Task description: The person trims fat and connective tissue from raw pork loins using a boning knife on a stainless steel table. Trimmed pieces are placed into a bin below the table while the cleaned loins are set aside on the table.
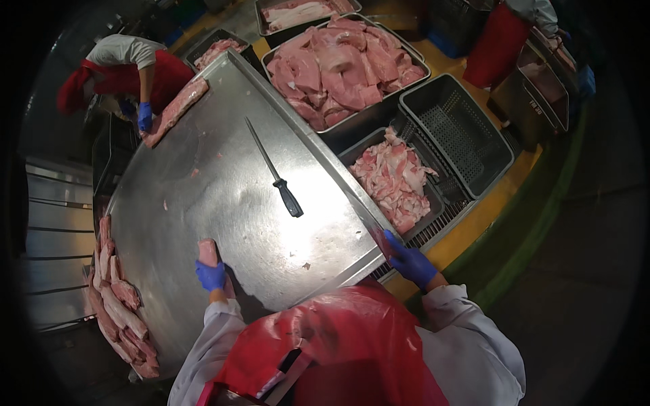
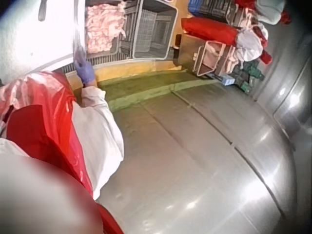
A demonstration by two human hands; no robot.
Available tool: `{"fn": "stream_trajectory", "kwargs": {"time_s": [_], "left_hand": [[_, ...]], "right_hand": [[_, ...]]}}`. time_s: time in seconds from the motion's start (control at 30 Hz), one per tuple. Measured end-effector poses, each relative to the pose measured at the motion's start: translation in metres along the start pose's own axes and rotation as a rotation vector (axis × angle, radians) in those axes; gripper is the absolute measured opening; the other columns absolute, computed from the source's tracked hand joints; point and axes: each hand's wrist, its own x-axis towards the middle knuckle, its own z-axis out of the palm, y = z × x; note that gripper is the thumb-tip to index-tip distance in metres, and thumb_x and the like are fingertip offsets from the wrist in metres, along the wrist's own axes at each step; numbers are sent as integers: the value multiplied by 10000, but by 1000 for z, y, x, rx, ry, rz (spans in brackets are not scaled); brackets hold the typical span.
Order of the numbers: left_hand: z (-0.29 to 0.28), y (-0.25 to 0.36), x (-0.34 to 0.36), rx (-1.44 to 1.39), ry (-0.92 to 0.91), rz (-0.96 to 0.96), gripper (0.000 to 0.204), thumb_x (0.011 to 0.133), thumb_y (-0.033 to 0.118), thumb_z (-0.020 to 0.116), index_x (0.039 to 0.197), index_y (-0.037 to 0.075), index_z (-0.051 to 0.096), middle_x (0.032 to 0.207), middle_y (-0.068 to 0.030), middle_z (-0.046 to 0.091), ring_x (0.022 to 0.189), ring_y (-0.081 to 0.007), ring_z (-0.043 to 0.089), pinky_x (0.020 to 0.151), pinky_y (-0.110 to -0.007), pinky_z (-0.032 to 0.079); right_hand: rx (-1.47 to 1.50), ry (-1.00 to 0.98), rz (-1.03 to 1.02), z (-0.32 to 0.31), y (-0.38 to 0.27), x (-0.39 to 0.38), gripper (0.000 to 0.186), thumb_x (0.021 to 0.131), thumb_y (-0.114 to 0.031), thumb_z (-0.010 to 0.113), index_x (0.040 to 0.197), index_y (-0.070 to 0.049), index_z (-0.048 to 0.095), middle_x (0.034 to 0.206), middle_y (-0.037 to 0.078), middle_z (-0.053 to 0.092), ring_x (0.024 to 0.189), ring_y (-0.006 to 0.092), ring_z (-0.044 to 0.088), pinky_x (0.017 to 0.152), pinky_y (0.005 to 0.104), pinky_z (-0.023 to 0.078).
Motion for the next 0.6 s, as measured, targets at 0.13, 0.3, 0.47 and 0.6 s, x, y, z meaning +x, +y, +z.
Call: {"fn": "stream_trajectory", "kwargs": {"time_s": [0.13, 0.3, 0.47, 0.6], "left_hand": [[-2, -51, 8, -468, -191, 55, 720, 791, 257, 736, 1395, 10, 433, 1358, -244, 557, 1188, -399, 601, 977, -465, 516], [-21, 38, -28, -1801, -877, -37, 633, 926, 254, 569, 1494, 25, 405, 1434, -147, 540, 1285, -321, 543, 1096, -452, 434], [-182, 328, -33, -2086, -1403, 653, 561, 932, 236, 480, 1436, -11, 457, 1424, -170, 545, 1266, -328, 560, 1100, -449, 425], [-256, 456, -12, -1842, -1258, 662, 351, 986, 372, 516, 1171, 82, 586, 1107, -140, 650, 1068, -317, 623, 1018, -478, 469]], "right_hand": [[79, -82, 74, -8, -6, 4, 801, 932, -128, 633, 1600, -273, 217, 930, 180, 683, 827, 351, 697, 757, 415, 536], [152, 45, -86, 2, -10, 22, 790, 932, -114, 630, 1599, -252, 230, 963, 185, 691, 907, 338, 711, 791, 420, 536], [79, 20, -45, -12, -31, 30, 760, 926, -112, 640, 1586, -204, 277, 976, 186, 693, 899, 362, 707, 780, 409, 539], [23, 70, -125, -10, -34, 33, 751, 911, -84, 656, 1573, -167, 311, 962, 181, 689, 893, 374, 702, 759, 392, 541]]}}
